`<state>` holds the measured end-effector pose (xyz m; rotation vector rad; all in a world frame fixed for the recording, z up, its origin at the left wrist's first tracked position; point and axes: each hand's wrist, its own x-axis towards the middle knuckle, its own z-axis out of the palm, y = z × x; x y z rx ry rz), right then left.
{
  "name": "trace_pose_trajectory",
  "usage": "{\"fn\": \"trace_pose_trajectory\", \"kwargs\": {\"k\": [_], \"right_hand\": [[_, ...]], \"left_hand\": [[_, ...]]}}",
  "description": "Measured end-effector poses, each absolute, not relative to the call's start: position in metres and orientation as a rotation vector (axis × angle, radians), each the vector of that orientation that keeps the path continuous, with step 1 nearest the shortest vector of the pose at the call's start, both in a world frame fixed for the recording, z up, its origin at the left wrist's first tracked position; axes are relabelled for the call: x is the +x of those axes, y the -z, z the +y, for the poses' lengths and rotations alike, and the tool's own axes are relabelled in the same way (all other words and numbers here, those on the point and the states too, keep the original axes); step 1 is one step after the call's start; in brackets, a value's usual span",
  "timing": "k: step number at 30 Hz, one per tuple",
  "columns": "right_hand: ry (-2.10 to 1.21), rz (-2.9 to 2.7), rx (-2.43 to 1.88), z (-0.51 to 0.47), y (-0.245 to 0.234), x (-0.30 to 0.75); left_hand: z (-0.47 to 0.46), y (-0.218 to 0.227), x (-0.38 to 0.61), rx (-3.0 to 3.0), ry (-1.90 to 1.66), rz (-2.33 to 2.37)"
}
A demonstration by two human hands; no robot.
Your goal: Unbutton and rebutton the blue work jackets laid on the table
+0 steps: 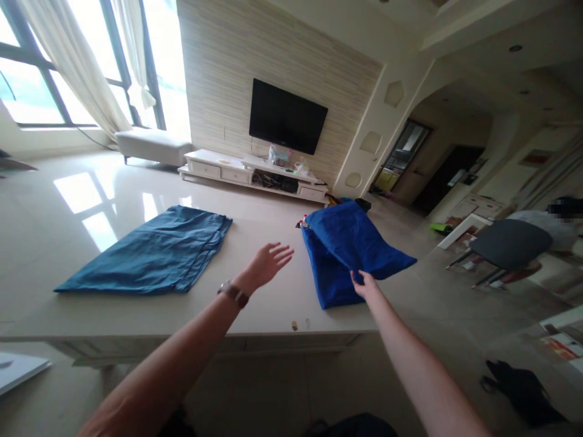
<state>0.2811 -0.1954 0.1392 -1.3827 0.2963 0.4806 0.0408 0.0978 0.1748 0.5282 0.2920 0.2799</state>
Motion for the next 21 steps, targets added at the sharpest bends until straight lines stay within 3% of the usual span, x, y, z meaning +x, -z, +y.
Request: {"fn": "trace_pose_trajectory", "kwargs": {"k": [4,7,14,21], "right_hand": [[-0.530,0.489,-1.416,-0.185,-0.044,0.238],[-0.513,0.542,-1.438,-0.191,-0.018,0.227],[-0.425,0.486,-1.498,-0.178,-0.037,0.253],[-0.674,0.471,-1.883,-0.148,-0.010,0.185]], "left_hand": [[0.085,-0.078,-0.041,0.609,-0.169,0.550],[0.090,-0.045,-0.074,0.655,-0.181,0.670],[0.105,-0.054,-0.072,0.675,-0.195,0.619],[0.116,-0.047,-0.069,0.976,-0.295,0.707]]}}
